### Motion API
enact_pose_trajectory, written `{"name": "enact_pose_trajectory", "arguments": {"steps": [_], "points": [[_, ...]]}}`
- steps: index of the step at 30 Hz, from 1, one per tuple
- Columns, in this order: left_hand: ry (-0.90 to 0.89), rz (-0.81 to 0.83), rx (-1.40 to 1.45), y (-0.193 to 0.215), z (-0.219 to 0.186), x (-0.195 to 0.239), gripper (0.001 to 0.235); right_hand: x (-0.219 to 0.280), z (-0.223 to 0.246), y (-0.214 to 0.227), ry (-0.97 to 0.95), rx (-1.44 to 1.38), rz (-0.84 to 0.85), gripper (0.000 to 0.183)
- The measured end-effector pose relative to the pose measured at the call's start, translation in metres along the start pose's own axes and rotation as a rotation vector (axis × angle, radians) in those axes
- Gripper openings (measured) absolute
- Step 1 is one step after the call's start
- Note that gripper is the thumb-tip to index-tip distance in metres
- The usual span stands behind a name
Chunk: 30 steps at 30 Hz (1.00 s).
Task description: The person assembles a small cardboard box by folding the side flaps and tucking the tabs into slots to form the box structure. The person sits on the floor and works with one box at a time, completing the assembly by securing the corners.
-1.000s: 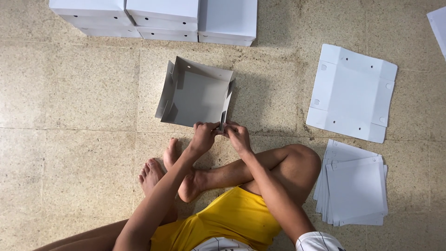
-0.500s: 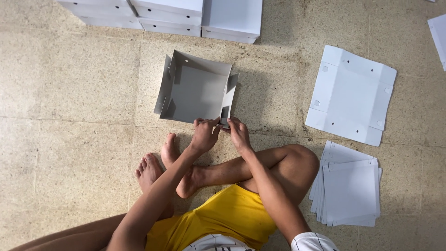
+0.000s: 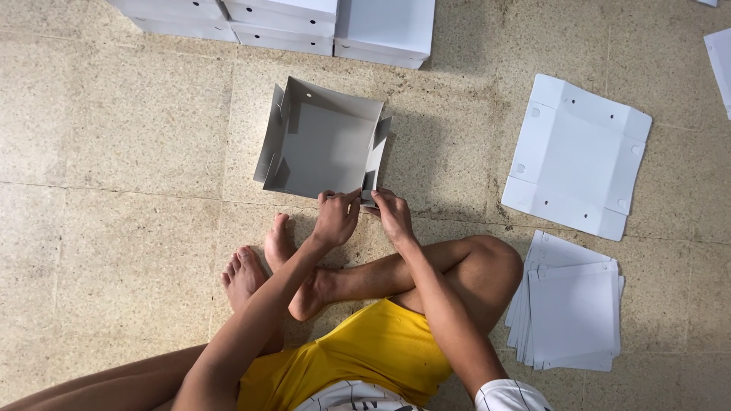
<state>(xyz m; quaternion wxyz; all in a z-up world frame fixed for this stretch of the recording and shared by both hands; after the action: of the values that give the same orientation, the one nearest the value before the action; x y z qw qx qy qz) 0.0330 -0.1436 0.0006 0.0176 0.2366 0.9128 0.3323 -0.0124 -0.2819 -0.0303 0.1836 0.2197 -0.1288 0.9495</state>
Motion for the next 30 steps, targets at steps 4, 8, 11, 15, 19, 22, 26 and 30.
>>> {"name": "enact_pose_trajectory", "arguments": {"steps": [4,8,11,15,19,22,26,30], "points": [[-0.002,-0.039,0.008,-0.005,0.007,-0.002,0.031,-0.003,-0.003,0.002,-0.008,-0.028,-0.027,0.026],[0.001,-0.037,0.036,-0.009,0.017,-0.004,0.030,-0.004,-0.006,0.004,-0.050,-0.005,-0.073,0.023],[0.006,-0.046,0.049,-0.011,0.021,-0.005,0.029,0.004,0.012,0.000,-0.045,0.185,-0.078,0.015],[0.011,-0.066,0.072,-0.013,0.023,-0.006,0.029,0.014,0.034,-0.012,0.001,0.396,-0.048,0.008],[0.018,-0.091,0.076,-0.015,0.024,-0.007,0.029,0.017,0.044,-0.015,0.043,0.419,-0.033,0.008],[0.019,-0.118,0.081,-0.013,0.025,-0.005,0.033,0.019,0.043,-0.017,0.020,0.346,-0.026,0.008],[0.048,-0.080,0.097,-0.016,0.027,-0.006,0.035,0.022,0.044,-0.018,-0.023,0.119,-0.062,0.014],[0.053,-0.068,0.105,-0.013,0.024,-0.005,0.035,0.020,0.043,-0.016,-0.025,0.179,-0.081,0.008]]}}
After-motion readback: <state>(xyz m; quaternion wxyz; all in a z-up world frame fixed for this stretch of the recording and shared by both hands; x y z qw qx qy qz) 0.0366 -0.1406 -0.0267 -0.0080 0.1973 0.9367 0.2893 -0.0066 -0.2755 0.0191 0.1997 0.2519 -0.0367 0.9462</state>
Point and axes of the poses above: each hand's wrist, its own x-axis away from the middle knuckle, its own y-axis out of the back of the hand, z = x × y, the point moved 7 cm from there along -x, towards the middle knuckle, and after that the axes turned 1 degree about z, right-handed, at the moved point
